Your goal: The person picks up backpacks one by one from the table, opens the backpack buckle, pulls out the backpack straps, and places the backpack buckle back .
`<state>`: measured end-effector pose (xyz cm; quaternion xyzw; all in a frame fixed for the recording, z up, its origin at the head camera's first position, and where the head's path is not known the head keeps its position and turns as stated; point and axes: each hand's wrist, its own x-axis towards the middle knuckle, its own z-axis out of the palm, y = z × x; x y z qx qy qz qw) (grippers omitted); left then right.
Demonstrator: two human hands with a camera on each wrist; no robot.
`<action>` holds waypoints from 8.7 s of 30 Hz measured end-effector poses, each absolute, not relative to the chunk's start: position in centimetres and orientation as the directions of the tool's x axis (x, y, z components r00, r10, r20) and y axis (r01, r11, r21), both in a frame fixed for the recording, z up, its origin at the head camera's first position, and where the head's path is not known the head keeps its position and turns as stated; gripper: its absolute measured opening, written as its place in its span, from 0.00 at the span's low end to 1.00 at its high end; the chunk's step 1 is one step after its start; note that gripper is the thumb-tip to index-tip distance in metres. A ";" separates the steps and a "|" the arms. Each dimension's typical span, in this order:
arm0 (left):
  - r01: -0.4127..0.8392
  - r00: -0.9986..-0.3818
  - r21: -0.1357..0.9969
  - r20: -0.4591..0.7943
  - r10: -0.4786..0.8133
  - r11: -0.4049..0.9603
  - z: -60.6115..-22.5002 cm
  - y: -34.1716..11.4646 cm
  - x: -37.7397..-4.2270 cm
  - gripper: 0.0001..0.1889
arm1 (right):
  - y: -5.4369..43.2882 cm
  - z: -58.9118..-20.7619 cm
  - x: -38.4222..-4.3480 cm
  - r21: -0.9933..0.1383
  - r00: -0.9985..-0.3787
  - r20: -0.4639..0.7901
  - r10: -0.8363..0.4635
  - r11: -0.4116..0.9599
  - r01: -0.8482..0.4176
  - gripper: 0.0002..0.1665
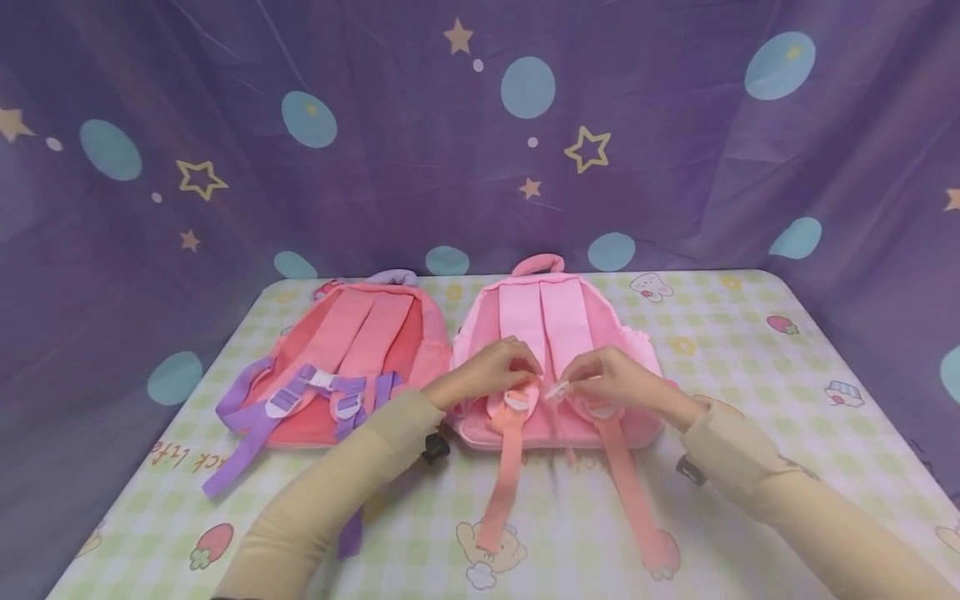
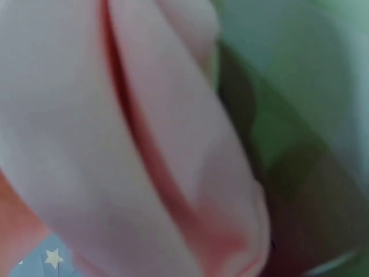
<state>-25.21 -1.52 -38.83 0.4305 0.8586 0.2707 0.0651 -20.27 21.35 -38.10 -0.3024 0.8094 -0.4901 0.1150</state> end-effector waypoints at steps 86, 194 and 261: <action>0.480 -0.815 0.732 0.168 0.555 0.483 -39.7 -1.6 -25.1 0.04 | 22.4 -38.3 -20.0 -0.885 -0.743 0.099 -0.662 0.283 -0.370 0.07; 0.588 -0.762 0.422 0.004 0.647 0.690 -39.5 -8.8 -16.8 0.29 | 26.4 -40.0 -16.1 -0.566 -0.873 0.045 -0.485 0.708 -0.422 0.44; 0.647 -0.712 0.399 0.012 0.703 0.649 -41.0 2.3 -18.8 0.28 | 38.6 -42.6 -16.7 -0.679 -0.922 -0.066 -0.382 0.694 -0.239 0.35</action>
